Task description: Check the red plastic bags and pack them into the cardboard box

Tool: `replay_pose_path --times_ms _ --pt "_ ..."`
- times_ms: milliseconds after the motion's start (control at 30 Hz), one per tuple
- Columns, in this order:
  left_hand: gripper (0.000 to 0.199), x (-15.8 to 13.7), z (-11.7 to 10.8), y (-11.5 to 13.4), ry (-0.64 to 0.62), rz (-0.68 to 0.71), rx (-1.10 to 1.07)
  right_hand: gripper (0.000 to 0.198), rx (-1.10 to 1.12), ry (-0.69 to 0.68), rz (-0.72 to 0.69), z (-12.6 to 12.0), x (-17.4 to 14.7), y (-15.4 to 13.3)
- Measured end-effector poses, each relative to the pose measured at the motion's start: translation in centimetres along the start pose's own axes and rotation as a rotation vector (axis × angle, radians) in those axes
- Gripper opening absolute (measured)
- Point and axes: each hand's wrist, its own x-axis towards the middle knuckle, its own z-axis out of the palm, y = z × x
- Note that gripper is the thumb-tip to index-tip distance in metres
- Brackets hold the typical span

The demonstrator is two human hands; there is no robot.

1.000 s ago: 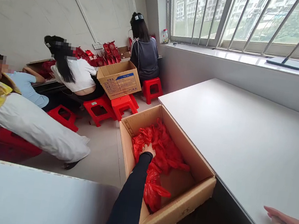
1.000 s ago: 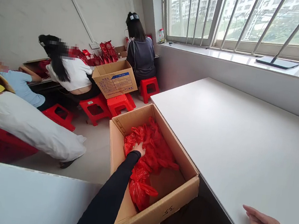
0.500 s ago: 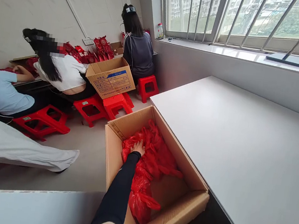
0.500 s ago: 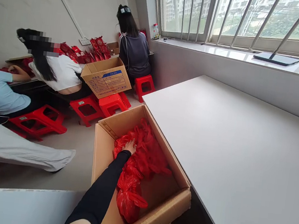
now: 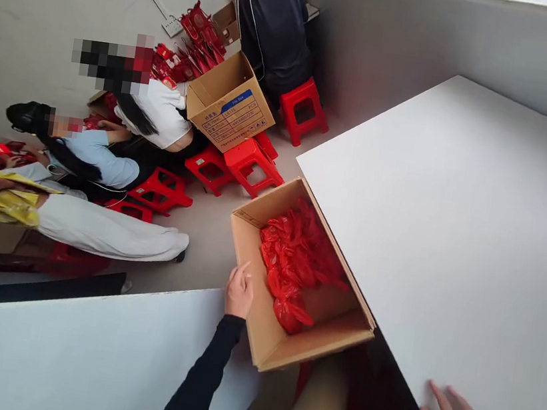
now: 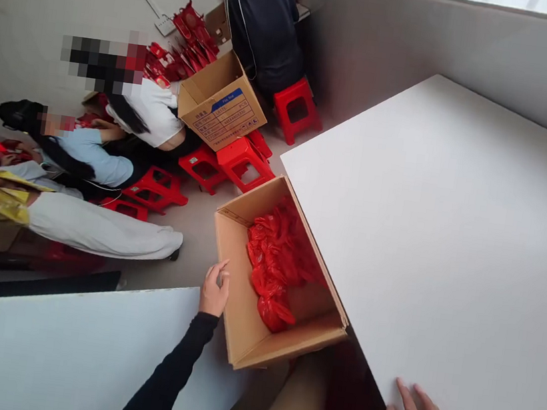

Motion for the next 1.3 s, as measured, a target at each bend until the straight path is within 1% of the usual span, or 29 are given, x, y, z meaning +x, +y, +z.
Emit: replay_pose_path --times_ms 67,100,167,233,300,367,467,533,633,733,800,933,1033,1100,1167,1233,1300 --pt "0.035 -4.7 -3.4 -1.6 0.006 -0.141 -0.017 0.072 -0.026 -0.073 0.03 -0.9 -0.4 -1.3" --pt "0.034 -6.7 -4.7 -2.6 -0.004 -0.22 -0.029 0.072 -0.052 -0.094 0.05 -1.2 -0.8 -2.0" --pt "0.03 -10.0 -6.2 -4.8 -0.051 -0.378 -0.056 0.073 -0.113 -0.135 0.093 -1.5 -1.7 -3.1" --pt "0.027 -12.3 -6.8 -7.1 -0.147 -0.5 -0.094 0.072 -0.175 -0.192 0.156 -1.6 -2.5 -4.3" --pt "0.026 -13.7 -6.9 -9.4 -0.27 -0.566 -0.139 0.072 -0.22 -0.26 0.211 -1.5 -3.0 -5.5" --pt "0.027 -14.5 -7.1 -11.3 -0.405 -0.598 -0.175 0.075 -0.254 -0.322 0.266 -1.5 -3.2 -6.5" --pt "0.028 -14.4 -7.9 -13.7 -0.595 -0.631 -0.187 0.075 -0.31 -0.426 0.394 -1.6 -2.8 -7.4" --pt "0.028 -13.3 -8.7 -14.8 -0.699 -0.649 -0.167 0.072 -0.331 -0.508 0.471 -1.7 -2.2 -7.6" --pt "0.031 -10.1 -9.8 -15.9 -0.798 -0.656 -0.114 0.077 -0.354 -0.577 0.599 -1.7 -0.9 -7.6" --pt "0.034 -5.8 -10.7 -15.8 -0.83 -0.644 -0.049 0.086 -0.338 -0.597 0.686 -1.5 -0.1 -8.0" --pt "0.034 -2.8 -11.2 -15.0 -0.835 -0.634 -0.009 0.092 -0.31 -0.588 0.721 -1.1 0.3 -8.7" --pt "0.032 2.0 -11.6 -11.4 -0.815 -0.613 0.056 0.092 -0.236 -0.52 0.815 -0.1 0.8 -11.0" --pt "0.032 4.8 -11.2 -8.4 -0.808 -0.584 0.082 0.087 -0.184 -0.432 0.909 0.8 1.5 -12.4" --pt "0.032 6.6 -10.8 -7.1 -0.82 -0.566 0.083 0.085 -0.145 -0.378 0.964 1.2 2.2 -12.8" --pt "0.033 8.5 -10.4 -6.6 -0.835 -0.556 0.074 0.081 -0.11 -0.325 1.015 1.4 2.9 -12.9" --pt "0.033 10.8 -9.7 -6.8 -0.849 -0.55 0.062 0.075 -0.087 -0.261 1.087 1.4 3.1 -13.6" --pt "0.034 13.5 -9.0 -7.5 -0.87 -0.54 0.055 0.069 -0.08 -0.187 1.195 1.6 2.5 -15.6"
